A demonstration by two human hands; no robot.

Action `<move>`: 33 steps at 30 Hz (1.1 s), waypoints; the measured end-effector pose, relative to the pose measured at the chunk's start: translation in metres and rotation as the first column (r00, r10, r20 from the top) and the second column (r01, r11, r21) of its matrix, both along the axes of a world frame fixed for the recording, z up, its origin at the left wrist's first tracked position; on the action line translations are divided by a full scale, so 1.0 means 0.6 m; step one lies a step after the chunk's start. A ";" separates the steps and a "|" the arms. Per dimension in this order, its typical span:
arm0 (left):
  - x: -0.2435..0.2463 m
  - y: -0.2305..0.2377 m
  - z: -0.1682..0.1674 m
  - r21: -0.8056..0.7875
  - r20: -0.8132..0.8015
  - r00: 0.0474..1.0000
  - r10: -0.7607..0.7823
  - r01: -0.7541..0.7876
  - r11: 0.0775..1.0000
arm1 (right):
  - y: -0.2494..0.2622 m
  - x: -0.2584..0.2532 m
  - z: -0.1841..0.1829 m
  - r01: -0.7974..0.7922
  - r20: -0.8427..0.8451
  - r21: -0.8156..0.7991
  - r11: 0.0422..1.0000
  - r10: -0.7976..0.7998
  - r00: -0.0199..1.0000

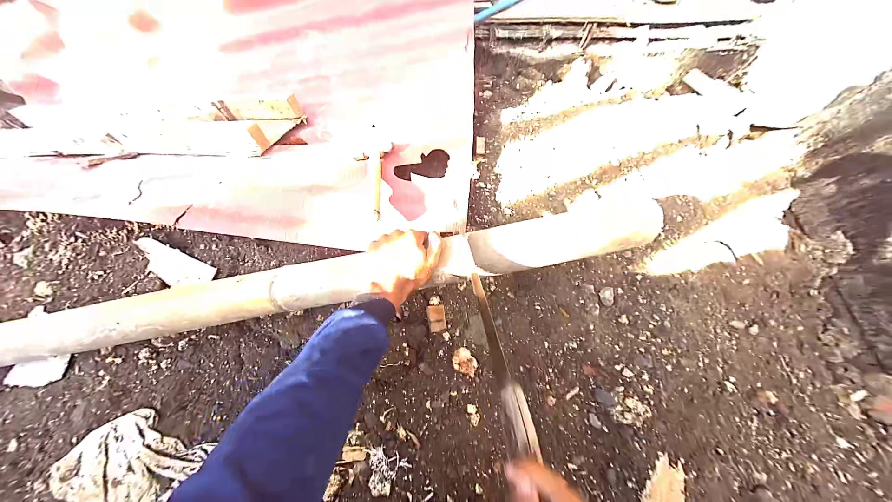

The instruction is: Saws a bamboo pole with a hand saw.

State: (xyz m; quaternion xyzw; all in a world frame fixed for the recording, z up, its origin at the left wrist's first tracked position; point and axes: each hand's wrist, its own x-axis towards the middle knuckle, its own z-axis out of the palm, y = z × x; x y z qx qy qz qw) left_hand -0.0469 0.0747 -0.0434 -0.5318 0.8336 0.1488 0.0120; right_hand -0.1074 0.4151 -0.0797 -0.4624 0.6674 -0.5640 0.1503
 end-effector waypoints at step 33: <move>0.000 -0.004 -0.010 0.019 0.051 0.999 -0.010 0.009 1.000 | -0.096 0.011 0.024 0.054 -0.074 -0.028 0.998 -0.056 0.996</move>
